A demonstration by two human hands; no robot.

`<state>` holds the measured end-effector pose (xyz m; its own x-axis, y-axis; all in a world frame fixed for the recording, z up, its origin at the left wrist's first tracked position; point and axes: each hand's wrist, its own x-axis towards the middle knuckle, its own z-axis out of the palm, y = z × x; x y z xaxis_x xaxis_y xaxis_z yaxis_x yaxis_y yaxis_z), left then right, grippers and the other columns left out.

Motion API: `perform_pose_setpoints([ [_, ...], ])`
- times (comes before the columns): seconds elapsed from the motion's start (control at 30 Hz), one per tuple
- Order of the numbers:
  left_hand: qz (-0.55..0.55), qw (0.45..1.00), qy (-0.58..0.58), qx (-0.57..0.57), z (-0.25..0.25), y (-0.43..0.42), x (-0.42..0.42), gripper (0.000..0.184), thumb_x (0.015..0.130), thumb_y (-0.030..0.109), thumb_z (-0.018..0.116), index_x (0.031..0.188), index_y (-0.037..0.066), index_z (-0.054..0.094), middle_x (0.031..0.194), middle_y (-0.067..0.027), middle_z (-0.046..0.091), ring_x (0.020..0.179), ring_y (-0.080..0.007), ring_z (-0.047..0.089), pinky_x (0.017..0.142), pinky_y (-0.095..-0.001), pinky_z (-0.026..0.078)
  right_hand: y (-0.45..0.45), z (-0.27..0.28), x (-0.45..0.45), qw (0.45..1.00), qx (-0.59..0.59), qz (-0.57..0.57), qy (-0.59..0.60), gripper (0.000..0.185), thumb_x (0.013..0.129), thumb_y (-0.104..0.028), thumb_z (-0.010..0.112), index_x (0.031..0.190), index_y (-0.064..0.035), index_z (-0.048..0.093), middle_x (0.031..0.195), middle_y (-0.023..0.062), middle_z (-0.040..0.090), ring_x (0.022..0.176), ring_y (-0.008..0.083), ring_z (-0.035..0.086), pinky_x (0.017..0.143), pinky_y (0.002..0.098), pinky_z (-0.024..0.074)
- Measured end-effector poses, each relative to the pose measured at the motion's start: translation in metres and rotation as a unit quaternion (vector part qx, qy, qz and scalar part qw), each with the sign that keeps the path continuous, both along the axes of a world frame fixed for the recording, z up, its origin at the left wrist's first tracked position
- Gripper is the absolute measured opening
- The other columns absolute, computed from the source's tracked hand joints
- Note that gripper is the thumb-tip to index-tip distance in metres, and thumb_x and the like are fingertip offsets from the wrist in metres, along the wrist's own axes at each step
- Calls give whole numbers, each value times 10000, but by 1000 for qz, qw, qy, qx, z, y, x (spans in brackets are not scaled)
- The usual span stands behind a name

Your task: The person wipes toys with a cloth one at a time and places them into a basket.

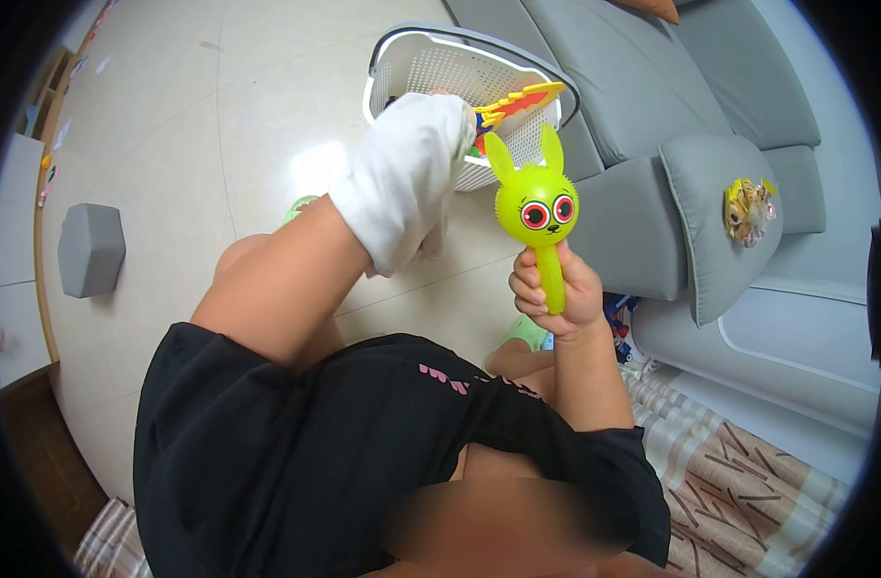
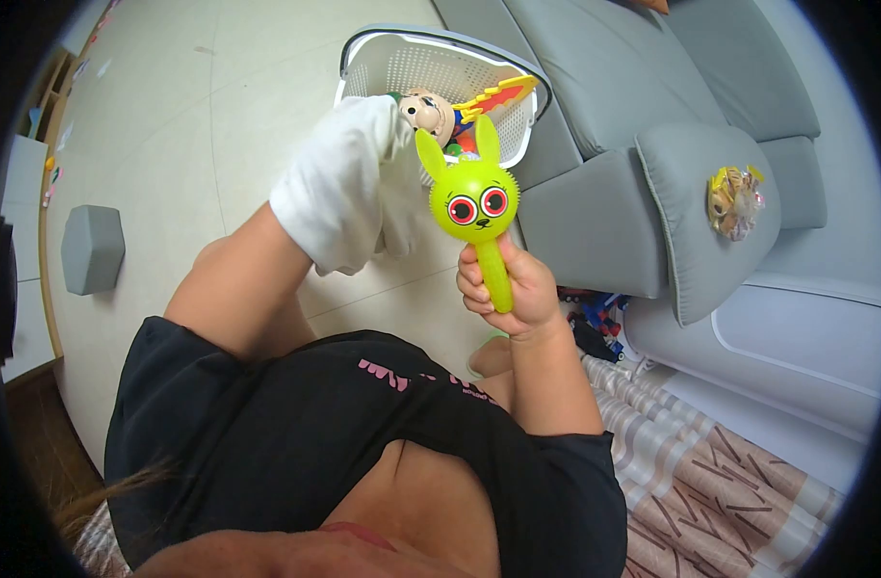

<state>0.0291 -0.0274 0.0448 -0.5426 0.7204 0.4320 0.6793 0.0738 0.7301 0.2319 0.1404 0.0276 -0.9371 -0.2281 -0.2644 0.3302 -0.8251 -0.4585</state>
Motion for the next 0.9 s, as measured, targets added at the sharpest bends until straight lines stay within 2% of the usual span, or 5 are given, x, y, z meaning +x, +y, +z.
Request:
perform_pose_setpoints([
  [0.2,16,995,92,-42,36,-19,7,352,598,69,761,914,58,605,743,-114,559,676,-282,522,649,-310,466,6,2,3,1000,3,-16,14,448,990,-394,403,1078,12,570,826,57,505,637,118,433,495,199,368],
  [0.27,-9,975,109,-195,42,-25,12,422,522,94,781,904,57,604,765,-119,569,728,-320,559,662,-325,475,5,1,2,1000,2,-17,14,449,989,-393,406,1080,14,571,827,58,505,637,119,434,497,201,370],
  [0.47,-27,977,205,-60,48,-18,25,247,654,59,676,888,62,596,848,-136,606,839,-342,589,694,-353,494,2,0,0,999,51,0,0,454,992,-393,407,1088,20,571,841,68,530,638,121,446,500,209,375],
  [0.57,-45,962,218,-161,42,-12,16,189,716,58,641,898,65,589,860,-142,612,828,-342,590,713,-368,498,-1,2,0,996,87,3,-10,462,977,-400,452,1057,40,569,804,66,553,634,125,481,502,222,383],
  [0.9,45,989,8,-139,51,-29,10,370,611,67,749,930,6,574,804,-154,587,783,-311,580,742,-329,491,7,2,-3,988,94,-111,-45,460,979,-441,435,1117,-10,520,823,51,537,655,119,480,509,217,383],
])
